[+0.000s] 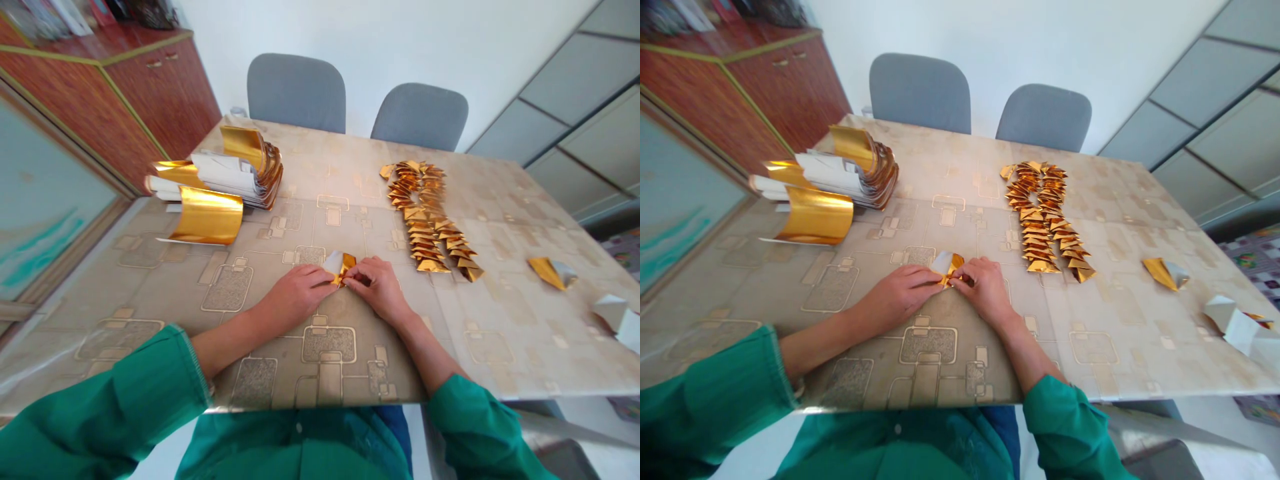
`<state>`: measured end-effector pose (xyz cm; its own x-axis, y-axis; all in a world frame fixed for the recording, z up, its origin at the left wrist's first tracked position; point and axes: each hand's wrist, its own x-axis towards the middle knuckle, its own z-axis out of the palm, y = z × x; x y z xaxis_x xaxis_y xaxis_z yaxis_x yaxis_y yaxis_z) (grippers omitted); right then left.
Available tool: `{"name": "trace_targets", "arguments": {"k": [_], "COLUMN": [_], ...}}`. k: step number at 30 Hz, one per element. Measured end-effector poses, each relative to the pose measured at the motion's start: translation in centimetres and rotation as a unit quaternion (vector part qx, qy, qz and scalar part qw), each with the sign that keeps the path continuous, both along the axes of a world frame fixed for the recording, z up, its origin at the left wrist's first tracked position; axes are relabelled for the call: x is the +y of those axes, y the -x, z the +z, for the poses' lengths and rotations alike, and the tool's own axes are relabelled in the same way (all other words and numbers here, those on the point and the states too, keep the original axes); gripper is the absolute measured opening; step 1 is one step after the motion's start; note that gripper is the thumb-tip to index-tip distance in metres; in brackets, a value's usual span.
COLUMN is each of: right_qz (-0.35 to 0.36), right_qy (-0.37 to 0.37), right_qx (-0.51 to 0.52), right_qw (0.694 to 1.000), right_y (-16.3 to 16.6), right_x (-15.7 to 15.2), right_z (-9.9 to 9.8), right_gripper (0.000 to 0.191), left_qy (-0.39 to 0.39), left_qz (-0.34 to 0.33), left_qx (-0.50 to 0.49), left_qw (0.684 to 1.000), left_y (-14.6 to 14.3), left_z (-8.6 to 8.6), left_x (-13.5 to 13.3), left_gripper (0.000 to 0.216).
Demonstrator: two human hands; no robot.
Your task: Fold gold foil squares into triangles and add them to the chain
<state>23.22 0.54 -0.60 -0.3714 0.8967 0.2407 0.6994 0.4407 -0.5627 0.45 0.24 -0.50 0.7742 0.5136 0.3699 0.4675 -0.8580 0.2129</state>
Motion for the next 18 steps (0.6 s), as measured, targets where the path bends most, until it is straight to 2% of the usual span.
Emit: {"name": "trace_targets", "arguments": {"k": [5, 8, 12, 18], "right_qz": [-0.028, -0.034, -0.050, -0.062], "right_qy": [-0.034, -0.023, 0.002, -0.012], "right_qx": [-0.040, -0.044, -0.046, -0.074], "right_qw": [0.998, 0.998, 0.998, 0.995], "right_y": [0.3, 0.5, 0.9, 1.1], "right_x": [-0.3, -0.4, -0.4, -0.6], "right_z": [0.4, 0.5, 0.4, 0.5], "right_gripper": [0.008, 0.009, 0.012, 0.014], "left_qy": [0.020, 0.019, 0.002, -0.007], "left_qz": [0.015, 0.005, 0.000, 0.008], "left_qx": [0.000, 0.019, 0.035, 0.047], "left_qw": [1.000, 1.000, 0.999, 0.999], "left_y": [-0.2, -0.2, -0.2, -0.2], "left_z": [0.3, 0.2, 0.0, -0.1], "left_x": [-0.2, -0.2, -0.2, -0.2], "left_gripper": [0.030, 0.036, 0.031, 0.029]}}
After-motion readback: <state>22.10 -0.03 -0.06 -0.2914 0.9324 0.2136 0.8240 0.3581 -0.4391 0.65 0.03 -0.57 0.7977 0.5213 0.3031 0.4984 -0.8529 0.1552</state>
